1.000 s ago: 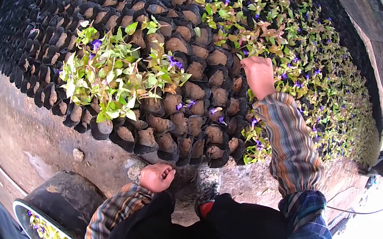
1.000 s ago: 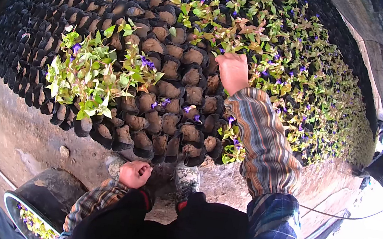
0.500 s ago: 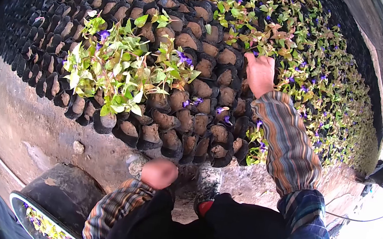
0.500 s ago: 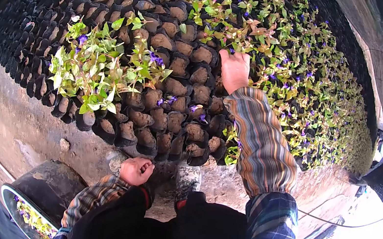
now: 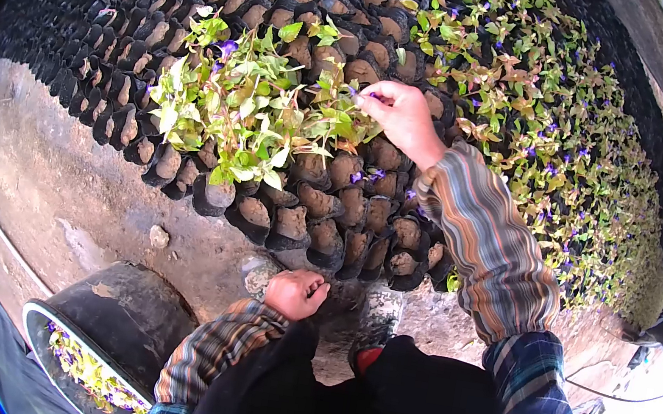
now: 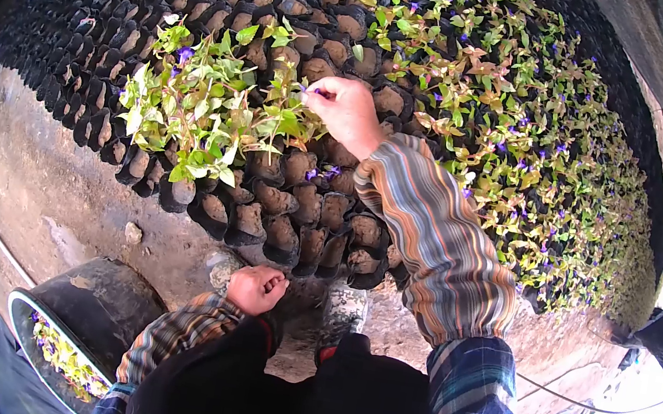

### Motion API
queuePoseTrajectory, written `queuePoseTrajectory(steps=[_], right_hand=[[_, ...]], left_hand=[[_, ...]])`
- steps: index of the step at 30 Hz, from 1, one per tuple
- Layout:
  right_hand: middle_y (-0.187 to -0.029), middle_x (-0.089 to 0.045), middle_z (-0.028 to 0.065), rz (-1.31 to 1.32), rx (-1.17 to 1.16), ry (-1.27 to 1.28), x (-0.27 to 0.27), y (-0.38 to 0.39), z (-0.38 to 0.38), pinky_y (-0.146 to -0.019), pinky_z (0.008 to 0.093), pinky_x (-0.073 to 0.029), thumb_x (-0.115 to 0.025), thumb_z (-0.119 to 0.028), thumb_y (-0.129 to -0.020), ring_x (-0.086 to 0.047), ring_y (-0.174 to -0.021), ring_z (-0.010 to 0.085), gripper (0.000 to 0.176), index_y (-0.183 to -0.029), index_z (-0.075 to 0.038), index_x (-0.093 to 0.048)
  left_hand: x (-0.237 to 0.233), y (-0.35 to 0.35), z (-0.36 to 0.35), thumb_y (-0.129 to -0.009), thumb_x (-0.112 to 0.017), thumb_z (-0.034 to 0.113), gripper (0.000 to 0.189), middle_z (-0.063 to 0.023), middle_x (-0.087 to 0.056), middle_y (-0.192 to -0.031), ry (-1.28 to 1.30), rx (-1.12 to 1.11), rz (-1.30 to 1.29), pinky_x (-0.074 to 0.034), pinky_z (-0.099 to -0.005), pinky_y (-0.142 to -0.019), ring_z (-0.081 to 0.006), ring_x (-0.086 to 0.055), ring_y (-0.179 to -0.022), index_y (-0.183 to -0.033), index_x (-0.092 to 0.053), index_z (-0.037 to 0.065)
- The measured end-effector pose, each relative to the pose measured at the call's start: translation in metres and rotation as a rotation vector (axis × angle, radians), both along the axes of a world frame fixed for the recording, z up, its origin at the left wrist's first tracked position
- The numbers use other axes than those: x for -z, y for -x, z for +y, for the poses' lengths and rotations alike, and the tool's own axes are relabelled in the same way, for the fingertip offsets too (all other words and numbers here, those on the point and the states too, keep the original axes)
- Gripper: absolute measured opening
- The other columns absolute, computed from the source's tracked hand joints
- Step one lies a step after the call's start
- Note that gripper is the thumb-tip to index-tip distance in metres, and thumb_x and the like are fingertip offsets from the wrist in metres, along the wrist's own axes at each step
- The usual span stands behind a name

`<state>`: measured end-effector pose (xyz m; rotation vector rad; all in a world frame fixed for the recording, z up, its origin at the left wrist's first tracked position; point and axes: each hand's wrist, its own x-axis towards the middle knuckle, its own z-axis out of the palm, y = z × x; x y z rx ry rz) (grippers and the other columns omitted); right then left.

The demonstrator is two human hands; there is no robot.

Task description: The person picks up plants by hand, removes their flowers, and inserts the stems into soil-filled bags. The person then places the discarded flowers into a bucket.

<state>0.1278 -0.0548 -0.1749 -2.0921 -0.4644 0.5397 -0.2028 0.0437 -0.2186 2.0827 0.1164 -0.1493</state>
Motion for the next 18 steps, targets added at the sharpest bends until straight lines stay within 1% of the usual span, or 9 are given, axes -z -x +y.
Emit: queuePoseTrajectory(steps=[2,5,8,9,11,12,15,16,18], right_hand=[[-0.085,-0.069,0.0021,0.255,0.132,-0.252,-0.023,0.003,-0.019,-0.068,0.0194,-0.045,-0.069,-0.018,-0.090,-0.058,-0.077,0.0042,0.019,-0.095,0.000,-0.070],[-0.084,-0.067,-0.0001,0.522,0.332,-0.471,-0.050,0.016,-0.066,-0.068,0.0201,-0.046,-0.070,-0.017,-0.090,-0.057,-0.075,0.0050,0.019,-0.099,0.000,-0.068],[-0.083,-0.066,0.0004,0.231,0.307,-0.205,-0.019,0.035,-0.112,-0.071,0.0213,-0.047,-0.070,-0.017,-0.088,-0.059,-0.074,0.0070,0.020,-0.097,0.000,-0.067],[-0.093,-0.066,0.0029,0.074,0.225,0.082,-0.006,0.042,-0.128,-0.077,0.0242,-0.048,-0.068,-0.009,-0.087,-0.062,-0.084,0.0124,0.018,-0.102,-0.001,-0.065],[-0.104,-0.063,0.0070,-0.438,0.105,0.251,-0.014,0.058,-0.126,-0.083,0.0272,-0.046,-0.066,-0.005,-0.085,-0.060,-0.095,0.0163,0.020,-0.105,-0.003,-0.065],[-0.105,-0.062,0.0132,-0.368,0.192,0.192,-0.017,0.064,-0.123,-0.090,0.0375,-0.046,-0.067,-0.005,-0.078,-0.059,-0.103,0.0303,0.024,-0.102,-0.006,-0.065],[-0.109,-0.059,0.0083,-0.378,0.251,0.060,-0.005,0.065,-0.117,-0.088,0.0290,-0.044,-0.061,-0.001,-0.085,-0.057,-0.099,0.0184,0.022,-0.107,-0.003,-0.063],[-0.099,-0.061,0.0059,-0.472,0.301,0.078,-0.004,0.062,-0.112,-0.080,0.0265,-0.046,-0.063,-0.003,-0.087,-0.057,-0.087,0.0142,0.019,-0.106,-0.002,-0.063],[-0.094,-0.062,0.0094,-0.344,0.503,-0.102,0.007,0.050,-0.111,-0.075,0.0291,-0.048,-0.064,-0.005,-0.085,-0.060,-0.081,0.0192,0.017,-0.103,-0.004,-0.063]], left_hand=[[-0.002,0.000,0.001,-0.078,-0.072,0.016,0.011,-0.0070,-0.063,-0.064,0.019,-0.002,0.034,-0.049,-0.0305,-0.051,-0.0197,-0.062,-0.053,-0.075,-0.068,0.007],[-0.001,-0.001,0.000,-0.078,-0.072,0.017,0.011,-0.0079,-0.063,-0.064,0.032,0.003,0.053,-0.049,-0.0306,-0.051,-0.0197,-0.063,-0.053,-0.076,-0.068,0.006],[0.000,0.000,-0.001,-0.079,-0.072,0.017,0.012,-0.0086,-0.063,-0.064,0.043,-0.002,0.078,-0.050,-0.0308,-0.051,-0.0198,-0.063,-0.053,-0.076,-0.068,0.006],[-0.001,0.000,-0.001,-0.079,-0.072,0.017,0.012,-0.0088,-0.064,-0.064,0.047,-0.006,0.095,-0.050,-0.0309,-0.052,-0.0198,-0.063,-0.053,-0.076,-0.068,0.006],[0.000,0.001,-0.001,-0.079,-0.072,0.018,0.013,-0.0094,-0.064,-0.064,0.027,0.000,0.095,-0.050,-0.0313,-0.051,-0.0204,-0.063,-0.052,-0.076,-0.068,0.006],[0.001,0.001,-0.001,-0.079,-0.072,0.018,0.013,-0.0094,-0.064,-0.064,0.019,0.002,0.092,-0.050,-0.0314,-0.051,-0.0205,-0.063,-0.052,-0.076,-0.068,0.006],[0.000,0.001,0.000,-0.079,-0.071,0.018,0.013,-0.0097,-0.064,-0.065,0.013,0.012,0.104,-0.050,-0.0314,-0.051,-0.0205,-0.064,-0.053,-0.076,-0.068,0.005],[0.000,0.001,-0.001,-0.079,-0.071,0.018,0.013,-0.0098,-0.064,-0.065,0.018,0.009,0.109,-0.050,-0.0314,-0.051,-0.0205,-0.064,-0.053,-0.076,-0.068,0.005],[-0.001,0.000,-0.001,-0.080,-0.071,0.018,0.013,-0.0099,-0.064,-0.066,0.026,0.008,0.119,-0.050,-0.0313,-0.051,-0.0203,-0.064,-0.053,-0.076,-0.068,0.005]])
